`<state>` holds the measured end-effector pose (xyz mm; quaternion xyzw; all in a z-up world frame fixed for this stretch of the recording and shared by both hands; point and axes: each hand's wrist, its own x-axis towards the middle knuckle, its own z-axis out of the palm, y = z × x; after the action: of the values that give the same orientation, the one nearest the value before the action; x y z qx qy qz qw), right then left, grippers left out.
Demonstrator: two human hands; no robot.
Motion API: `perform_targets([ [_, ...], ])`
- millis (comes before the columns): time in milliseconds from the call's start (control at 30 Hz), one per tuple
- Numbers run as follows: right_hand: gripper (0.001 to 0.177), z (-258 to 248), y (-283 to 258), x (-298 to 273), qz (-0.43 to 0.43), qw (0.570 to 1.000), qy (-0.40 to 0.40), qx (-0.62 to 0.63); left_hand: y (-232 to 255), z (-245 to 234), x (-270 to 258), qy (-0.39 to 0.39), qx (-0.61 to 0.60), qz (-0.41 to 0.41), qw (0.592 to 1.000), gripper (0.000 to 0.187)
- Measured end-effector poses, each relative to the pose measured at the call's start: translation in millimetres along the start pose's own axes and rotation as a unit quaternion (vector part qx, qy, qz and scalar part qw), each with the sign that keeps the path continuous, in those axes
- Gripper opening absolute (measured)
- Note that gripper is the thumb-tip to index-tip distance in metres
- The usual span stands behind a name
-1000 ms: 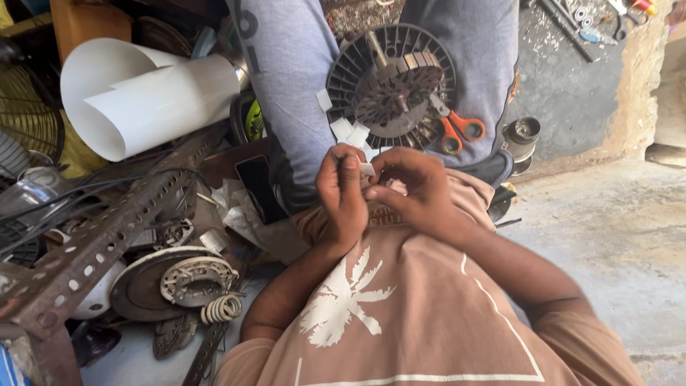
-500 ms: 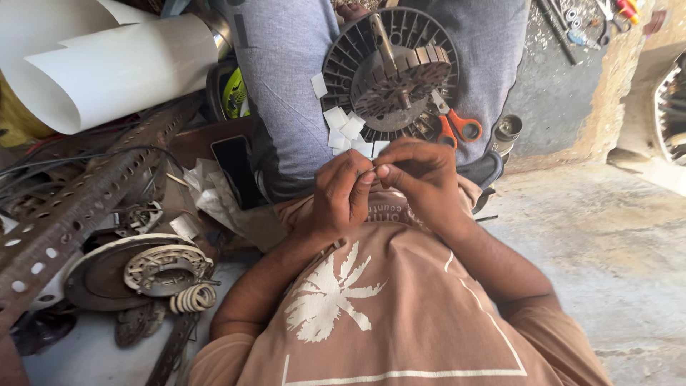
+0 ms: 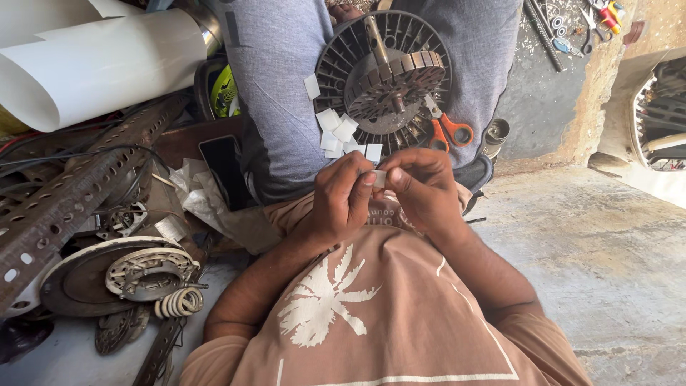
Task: The person cuts small rectangular pieces of white paper with scissors and inserts them into the slots of a motor rotor. They use a screwdriver to push the paper pieces into place and adjust the rotor components.
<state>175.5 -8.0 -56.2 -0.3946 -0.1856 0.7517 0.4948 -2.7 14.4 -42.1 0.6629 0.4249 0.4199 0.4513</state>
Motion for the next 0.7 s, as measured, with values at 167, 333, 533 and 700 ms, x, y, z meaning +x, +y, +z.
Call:
perform_targets([
  [167, 0.011, -16, 6, 9, 0.008, 0.99, -0.102, 0.097, 9, 0, -2, -0.009, 0.02, 0.021, 1.0, 0.018],
  [333, 0.012, -14, 5, 5, -0.006, 0.993, -0.104, 0.06, 12, -6, 1, -0.029, 0.073, 0.081, 0.994, 0.01],
  [533, 0.015, -9, -2, 1, -0.037, 0.992, -0.116, 0.033, 19, -7, 0, -0.055, 0.095, 0.106, 0.988, 0.009],
  [700, 0.016, -8, -7, -4, -0.047, 0.991, -0.128, 0.013, 26, -9, 2, -0.065, 0.109, 0.124, 0.984, 0.008],
])
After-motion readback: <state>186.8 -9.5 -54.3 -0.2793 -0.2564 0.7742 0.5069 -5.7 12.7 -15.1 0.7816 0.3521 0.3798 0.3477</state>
